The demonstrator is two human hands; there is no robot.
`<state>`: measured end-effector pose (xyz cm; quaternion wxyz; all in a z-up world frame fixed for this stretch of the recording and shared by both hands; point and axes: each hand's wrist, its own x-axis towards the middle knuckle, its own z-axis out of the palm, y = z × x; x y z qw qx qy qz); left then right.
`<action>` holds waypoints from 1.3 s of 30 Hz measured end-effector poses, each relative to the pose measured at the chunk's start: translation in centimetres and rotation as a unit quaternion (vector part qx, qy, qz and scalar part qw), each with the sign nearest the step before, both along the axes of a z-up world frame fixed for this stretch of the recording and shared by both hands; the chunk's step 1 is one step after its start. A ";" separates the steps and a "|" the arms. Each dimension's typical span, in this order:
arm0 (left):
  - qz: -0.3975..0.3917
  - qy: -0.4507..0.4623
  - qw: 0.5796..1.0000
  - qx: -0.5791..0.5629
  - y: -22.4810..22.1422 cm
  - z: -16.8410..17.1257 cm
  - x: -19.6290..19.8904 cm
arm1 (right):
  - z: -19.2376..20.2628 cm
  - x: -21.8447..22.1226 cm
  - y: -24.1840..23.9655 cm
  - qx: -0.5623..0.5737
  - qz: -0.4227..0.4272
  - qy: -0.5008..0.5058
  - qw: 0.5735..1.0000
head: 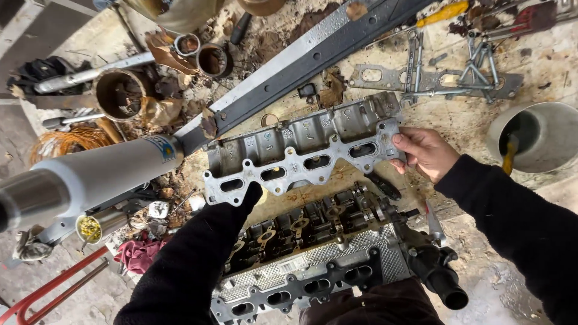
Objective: Applying sealant to an engine intake manifold gasket.
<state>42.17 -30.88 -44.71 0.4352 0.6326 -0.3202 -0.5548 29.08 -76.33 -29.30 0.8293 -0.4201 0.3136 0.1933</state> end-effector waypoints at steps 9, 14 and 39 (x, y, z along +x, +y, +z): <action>-0.039 -0.037 0.991 0.126 3.8 -6.5 6.3 | -6.7 -2.9 1.0 0.007 0.007 -0.054 0.999; -0.064 -0.065 0.978 0.185 5.3 -9.0 6.0 | -5.5 -1.6 1.6 0.015 -0.018 -0.036 0.999; 0.186 0.017 0.943 0.274 7.7 10.3 8.4 | -8.3 -1.5 2.2 -0.121 0.037 0.013 0.992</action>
